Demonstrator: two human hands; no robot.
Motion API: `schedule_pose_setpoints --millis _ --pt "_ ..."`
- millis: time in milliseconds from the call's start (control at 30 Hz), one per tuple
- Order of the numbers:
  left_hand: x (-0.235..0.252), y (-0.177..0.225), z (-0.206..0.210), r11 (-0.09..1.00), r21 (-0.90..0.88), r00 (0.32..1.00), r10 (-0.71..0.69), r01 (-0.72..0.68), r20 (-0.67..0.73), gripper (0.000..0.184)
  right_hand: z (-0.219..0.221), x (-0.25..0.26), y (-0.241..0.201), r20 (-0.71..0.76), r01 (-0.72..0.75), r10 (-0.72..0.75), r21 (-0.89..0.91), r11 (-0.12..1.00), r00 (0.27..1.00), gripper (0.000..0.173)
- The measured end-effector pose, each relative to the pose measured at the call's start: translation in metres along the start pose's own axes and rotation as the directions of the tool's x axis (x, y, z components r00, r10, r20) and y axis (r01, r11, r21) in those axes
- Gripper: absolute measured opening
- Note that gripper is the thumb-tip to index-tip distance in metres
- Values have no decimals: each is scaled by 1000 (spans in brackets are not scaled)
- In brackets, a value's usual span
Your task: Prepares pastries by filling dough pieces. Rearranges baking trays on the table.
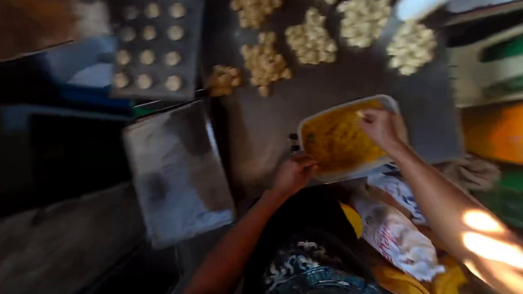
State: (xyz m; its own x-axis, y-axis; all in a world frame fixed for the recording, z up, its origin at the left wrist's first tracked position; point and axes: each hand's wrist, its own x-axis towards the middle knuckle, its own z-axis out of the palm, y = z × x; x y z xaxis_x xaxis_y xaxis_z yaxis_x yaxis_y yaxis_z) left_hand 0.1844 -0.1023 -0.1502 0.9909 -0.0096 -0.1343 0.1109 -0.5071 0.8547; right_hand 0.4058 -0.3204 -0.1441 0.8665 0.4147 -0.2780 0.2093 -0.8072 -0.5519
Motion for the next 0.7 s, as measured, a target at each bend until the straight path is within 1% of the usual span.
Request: schedule_pose_setpoints --millis 33,67,100,167,200,233,267,300,333,367,400,433,467,533,567,633,700 --pt "11 6 -2 997 -64 999 -33 30 -39 25 -4 -6 4 11 2 -4 149 989 1000 23" --pt "22 12 -4 989 -137 995 -70 60 -70 29 -7 -15 2 70 -23 4 281 959 998 24" --pt "35 19 -5 973 -217 990 -107 85 -93 37 -8 -24 -1 128 -47 -6 405 913 992 24" --pt "64 32 -6 909 -389 981 -186 149 -57 58 -8 -39 -15 237 -105 -45 582 806 970 23" --pt "76 36 -4 868 -459 977 -215 189 -4 63 -7 -45 -22 272 -132 -64 643 755 960 24" --pt "84 39 0 815 -528 969 -238 240 73 64 -5 -49 -25 296 -160 -77 696 701 952 23" --pt "92 41 4 747 -595 954 -259 298 153 63 -1 -51 -26 309 -181 -90 741 646 947 21" --pt "97 41 9 667 -657 936 -268 352 229 67 2 -51 -26 316 -197 -99 775 601 944 19" --pt "101 41 14 602 -701 924 -263 382 278 72 4 -51 -23 322 -209 -101 791 576 941 20" --pt "102 41 18 562 -727 919 -259 394 298 74 5 -51 -20 321 -214 -91 791 573 943 21" --pt "102 40 20 545 -741 919 -261 392 294 69 5 -51 -17 308 -210 -71 781 589 949 22" --pt "101 38 21 548 -742 921 -270 387 281 60 6 -50 -14 284 -193 -48 756 626 958 23" --pt "98 37 20 573 -724 922 -284 384 265 52 7 -50 -12 251 -174 -18 721 671 968 22" --pt "93 38 17 659 -656 928 -299 369 221 39 15 -50 -10 155 -114 15 655 747 988 19" --pt "91 39 16 698 -621 933 -298 357 201 35 19 -50 -9 106 -83 19 638 765 994 17" --pt "89 42 14 743 -581 941 -308 332 143 30 24 -49 -14 61 -69 38 643 763 997 14" --pt "86 41 16 779 -544 941 -334 312 60 26 24 -50 -23 92 -132 94 679 722 991 12"
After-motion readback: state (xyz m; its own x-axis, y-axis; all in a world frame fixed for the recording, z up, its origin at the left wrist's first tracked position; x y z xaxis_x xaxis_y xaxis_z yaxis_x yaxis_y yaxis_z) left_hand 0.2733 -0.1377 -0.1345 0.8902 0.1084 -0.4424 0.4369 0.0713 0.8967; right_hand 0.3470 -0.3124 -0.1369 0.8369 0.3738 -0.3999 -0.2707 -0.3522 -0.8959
